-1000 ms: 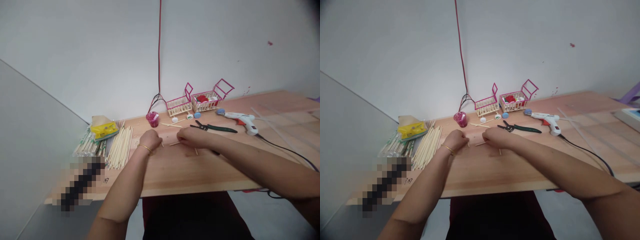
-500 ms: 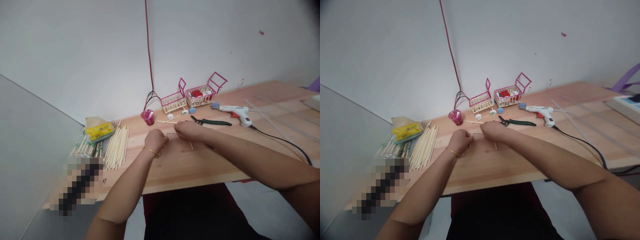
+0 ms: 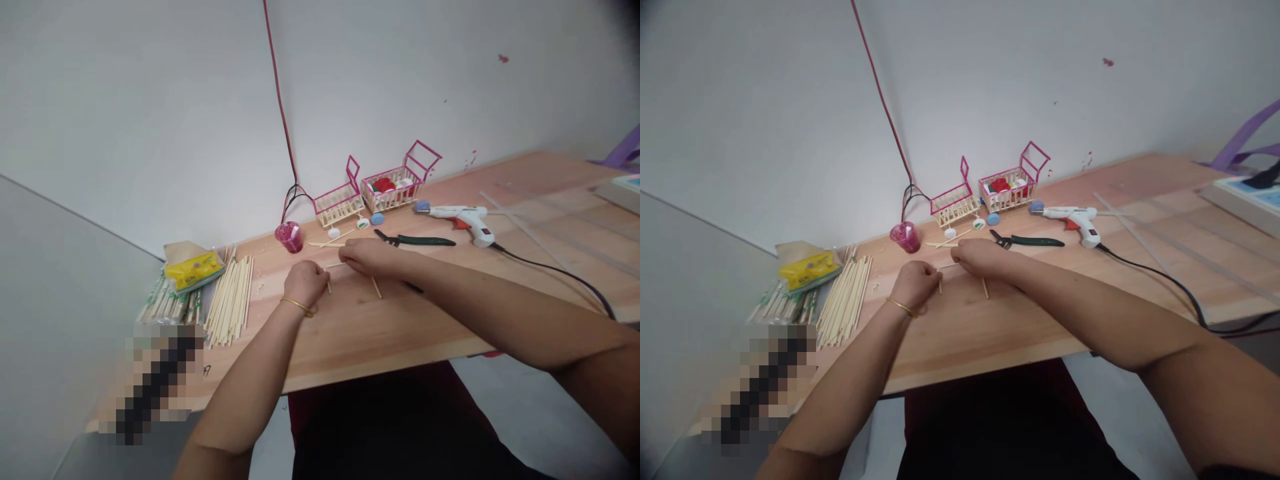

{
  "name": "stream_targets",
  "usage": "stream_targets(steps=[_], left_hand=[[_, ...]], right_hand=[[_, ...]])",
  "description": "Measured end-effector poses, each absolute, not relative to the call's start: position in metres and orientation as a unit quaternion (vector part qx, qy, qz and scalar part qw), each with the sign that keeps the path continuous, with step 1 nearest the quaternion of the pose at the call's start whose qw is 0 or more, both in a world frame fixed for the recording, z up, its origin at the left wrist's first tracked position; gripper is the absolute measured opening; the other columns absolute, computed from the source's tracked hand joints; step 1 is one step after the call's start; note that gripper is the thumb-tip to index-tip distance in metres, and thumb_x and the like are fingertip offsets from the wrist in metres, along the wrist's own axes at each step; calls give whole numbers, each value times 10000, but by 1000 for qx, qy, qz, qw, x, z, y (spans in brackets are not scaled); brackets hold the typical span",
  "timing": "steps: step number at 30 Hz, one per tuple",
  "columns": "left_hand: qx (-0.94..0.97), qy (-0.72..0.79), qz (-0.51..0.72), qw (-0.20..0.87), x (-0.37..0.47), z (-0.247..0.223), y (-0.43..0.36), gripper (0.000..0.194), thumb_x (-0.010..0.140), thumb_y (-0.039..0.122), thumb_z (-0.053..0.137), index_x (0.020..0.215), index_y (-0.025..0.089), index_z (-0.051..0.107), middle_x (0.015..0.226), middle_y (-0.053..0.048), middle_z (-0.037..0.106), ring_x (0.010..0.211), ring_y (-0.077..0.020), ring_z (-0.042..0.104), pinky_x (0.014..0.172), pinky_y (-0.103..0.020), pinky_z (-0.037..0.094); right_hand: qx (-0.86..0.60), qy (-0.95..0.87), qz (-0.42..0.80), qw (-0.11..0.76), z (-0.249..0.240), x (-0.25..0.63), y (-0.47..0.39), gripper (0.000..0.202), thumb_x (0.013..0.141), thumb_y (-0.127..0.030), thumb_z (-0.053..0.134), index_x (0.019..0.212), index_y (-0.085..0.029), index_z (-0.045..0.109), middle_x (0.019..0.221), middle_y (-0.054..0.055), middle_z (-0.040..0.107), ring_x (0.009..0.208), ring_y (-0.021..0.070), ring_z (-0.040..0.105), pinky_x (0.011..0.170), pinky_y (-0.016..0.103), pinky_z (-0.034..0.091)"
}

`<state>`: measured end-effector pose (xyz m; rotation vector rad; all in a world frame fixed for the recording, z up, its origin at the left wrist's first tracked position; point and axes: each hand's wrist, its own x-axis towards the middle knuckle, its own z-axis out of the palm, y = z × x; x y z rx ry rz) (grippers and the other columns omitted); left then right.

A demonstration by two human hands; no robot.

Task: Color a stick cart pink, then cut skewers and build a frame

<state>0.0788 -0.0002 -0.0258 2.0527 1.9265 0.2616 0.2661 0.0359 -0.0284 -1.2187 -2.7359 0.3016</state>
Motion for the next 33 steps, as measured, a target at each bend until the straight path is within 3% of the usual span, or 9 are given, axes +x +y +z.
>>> stream_targets(steps=[21, 28, 33], left_hand=[[716, 667, 117, 170, 72, -28, 2, 243, 751, 320, 540, 595, 170, 652, 605, -43, 633, 612, -152, 568, 591, -262, 406], [710, 667, 149, 172, 68, -30, 6, 194, 736, 263, 532, 624, 158, 652, 622, -42, 639, 601, -147, 566, 583, -256, 411], [711, 658, 172, 177, 66, -32, 7, 167, 720, 236, 525, 646, 157, 652, 633, -39, 637, 594, -139, 555, 578, -249, 407]], right_hand=[[-397, -905, 127, 87, -26, 269, 36, 258, 869, -207, 433, 970, -156, 664, 983, 123, 659, 891, 214, 589, 779, 288, 395], [-416, -878, 139, 192, -15, 291, 47, 276, 881, -213, 427, 987, -170, 679, 1001, 72, 706, 917, 193, 611, 777, 268, 417], [-462, -854, 131, 199, -7, 305, 50, 260, 871, -253, 468, 1004, -190, 682, 929, 50, 707, 804, 175, 617, 683, 251, 411]])
